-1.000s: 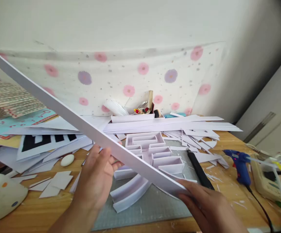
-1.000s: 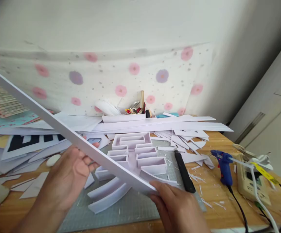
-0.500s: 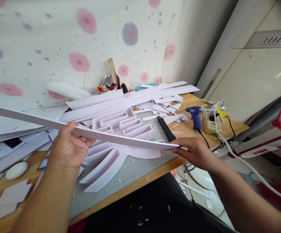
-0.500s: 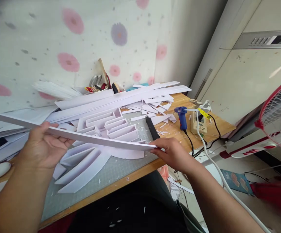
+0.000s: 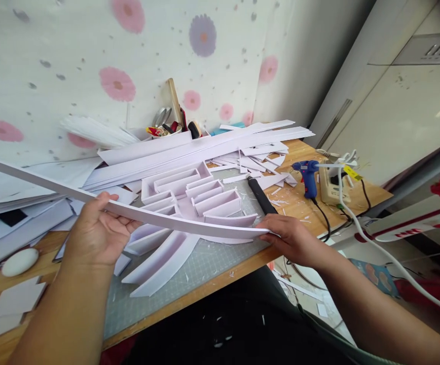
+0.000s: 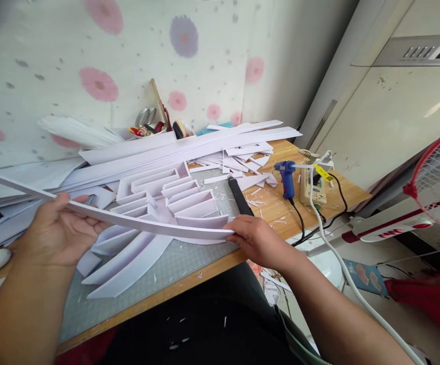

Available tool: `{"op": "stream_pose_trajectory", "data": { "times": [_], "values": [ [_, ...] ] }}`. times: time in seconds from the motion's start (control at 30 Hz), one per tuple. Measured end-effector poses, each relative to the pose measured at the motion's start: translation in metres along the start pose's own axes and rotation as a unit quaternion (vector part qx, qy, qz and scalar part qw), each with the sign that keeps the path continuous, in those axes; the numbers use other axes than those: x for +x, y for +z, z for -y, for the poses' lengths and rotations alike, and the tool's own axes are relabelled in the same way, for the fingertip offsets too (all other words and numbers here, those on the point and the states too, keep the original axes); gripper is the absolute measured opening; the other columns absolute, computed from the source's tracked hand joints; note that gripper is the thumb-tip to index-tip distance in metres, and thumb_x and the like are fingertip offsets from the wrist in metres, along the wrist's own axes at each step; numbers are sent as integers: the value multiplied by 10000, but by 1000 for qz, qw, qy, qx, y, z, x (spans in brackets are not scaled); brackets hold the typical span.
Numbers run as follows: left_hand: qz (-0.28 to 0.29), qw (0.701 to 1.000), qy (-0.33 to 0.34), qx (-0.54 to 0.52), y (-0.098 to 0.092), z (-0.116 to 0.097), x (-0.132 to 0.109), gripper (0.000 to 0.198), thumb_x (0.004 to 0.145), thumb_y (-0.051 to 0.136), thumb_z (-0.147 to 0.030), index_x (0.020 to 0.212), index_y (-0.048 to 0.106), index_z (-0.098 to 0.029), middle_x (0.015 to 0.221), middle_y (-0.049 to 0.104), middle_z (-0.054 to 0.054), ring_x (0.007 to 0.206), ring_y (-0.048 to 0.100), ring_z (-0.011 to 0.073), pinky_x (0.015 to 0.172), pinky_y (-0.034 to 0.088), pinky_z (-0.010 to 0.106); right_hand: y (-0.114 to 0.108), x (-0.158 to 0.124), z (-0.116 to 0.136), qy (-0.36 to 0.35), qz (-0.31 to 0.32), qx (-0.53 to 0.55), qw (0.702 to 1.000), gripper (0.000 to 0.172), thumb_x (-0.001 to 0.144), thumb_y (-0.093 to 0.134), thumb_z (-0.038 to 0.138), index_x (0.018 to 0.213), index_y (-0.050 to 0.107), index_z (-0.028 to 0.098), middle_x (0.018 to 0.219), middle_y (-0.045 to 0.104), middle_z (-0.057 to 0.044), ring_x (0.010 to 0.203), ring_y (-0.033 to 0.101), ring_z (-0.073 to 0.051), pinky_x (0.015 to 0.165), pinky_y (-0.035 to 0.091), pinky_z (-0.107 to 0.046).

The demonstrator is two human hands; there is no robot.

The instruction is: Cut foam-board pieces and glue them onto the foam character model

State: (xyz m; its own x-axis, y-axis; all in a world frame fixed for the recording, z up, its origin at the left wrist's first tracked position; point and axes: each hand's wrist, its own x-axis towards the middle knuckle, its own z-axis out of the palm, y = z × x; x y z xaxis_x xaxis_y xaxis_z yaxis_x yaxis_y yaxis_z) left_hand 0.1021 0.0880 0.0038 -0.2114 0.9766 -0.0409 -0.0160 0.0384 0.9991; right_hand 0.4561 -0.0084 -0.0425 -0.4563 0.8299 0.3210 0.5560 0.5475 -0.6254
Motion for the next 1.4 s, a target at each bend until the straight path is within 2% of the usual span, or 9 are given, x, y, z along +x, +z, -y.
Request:
{"op": "stream_pose_trajectory", "data": {
  "times": [0.2,0.4,0.63,0.73,0.83,0.9,0.97,1.13,1.4],
  "values": [
    [-31,984,-107,-137,-3,-8,-3,251,737,696,-393,814,601,-175,777,686,11,763,651,188,664,567,334,-2,-1,0,-25,-12,-14,1000,140,966,478,150,1043,591,178,892,622,-59,827,587,-178,726,463,-282],
    [23,990,-132,-47,-31,-4,3,427,833,568,-578,888,633,-159,762,718,74,667,681,197,589,568,289,-1,-4,3,-28,-23,-16,999,170,972,470,140,1083,584,203,885,616,-39,808,570,-154,707,456,-257],
    [-31,971,-64,230,-50,0,4,496,776,569,-630,732,655,-143,546,599,19,427,505,117,404,405,237,3,-9,1,-7,-34,-11,999,165,974,469,142,1056,588,222,887,627,-32,807,578,-150,706,455,-257],
    [-124,914,73,380,-49,0,-5,375,789,594,-566,749,657,-199,614,588,-5,523,537,156,502,443,305,7,-13,0,9,-28,-4,1000,147,972,476,152,1033,588,226,861,626,-21,776,575,-143,688,453,-250],
    [-148,786,367,476,-37,-6,-19,173,827,611,-401,887,658,-245,772,639,12,747,614,225,698,496,396,11,-16,0,25,-34,5,999,134,971,490,169,1032,596,226,857,631,-20,781,582,-145,697,456,-252],
    [-63,682,543,487,-22,-12,-25,172,810,647,-314,962,657,-234,896,677,51,888,631,262,829,489,443,13,-16,-1,26,-44,9,999,139,969,493,177,1038,607,219,861,638,-27,792,589,-149,707,461,-255],
    [77,634,588,496,-5,-17,-26,233,831,643,-292,1052,647,-221,1028,687,81,997,628,279,964,430,492,14,-16,-1,30,-55,7,998,143,966,495,188,1025,623,208,858,646,-36,788,595,-155,703,467,-261],
    [244,682,487,488,17,-13,-15,270,873,592,-404,1123,644,-316,998,724,26,961,649,275,1030,340,480,17,-17,0,71,-82,-5,994,151,949,535,248,1017,655,187,814,670,-45,721,621,-163,653,486,-268],
    [231,723,462,458,17,3,-1,106,859,599,-393,886,673,-321,839,738,-7,790,658,236,774,393,354,-15,-14,-27,122,-182,-140,966,235,949,514,367,992,662,189,942,714,-80,859,675,-211,750,539,-315]
  ]
}}
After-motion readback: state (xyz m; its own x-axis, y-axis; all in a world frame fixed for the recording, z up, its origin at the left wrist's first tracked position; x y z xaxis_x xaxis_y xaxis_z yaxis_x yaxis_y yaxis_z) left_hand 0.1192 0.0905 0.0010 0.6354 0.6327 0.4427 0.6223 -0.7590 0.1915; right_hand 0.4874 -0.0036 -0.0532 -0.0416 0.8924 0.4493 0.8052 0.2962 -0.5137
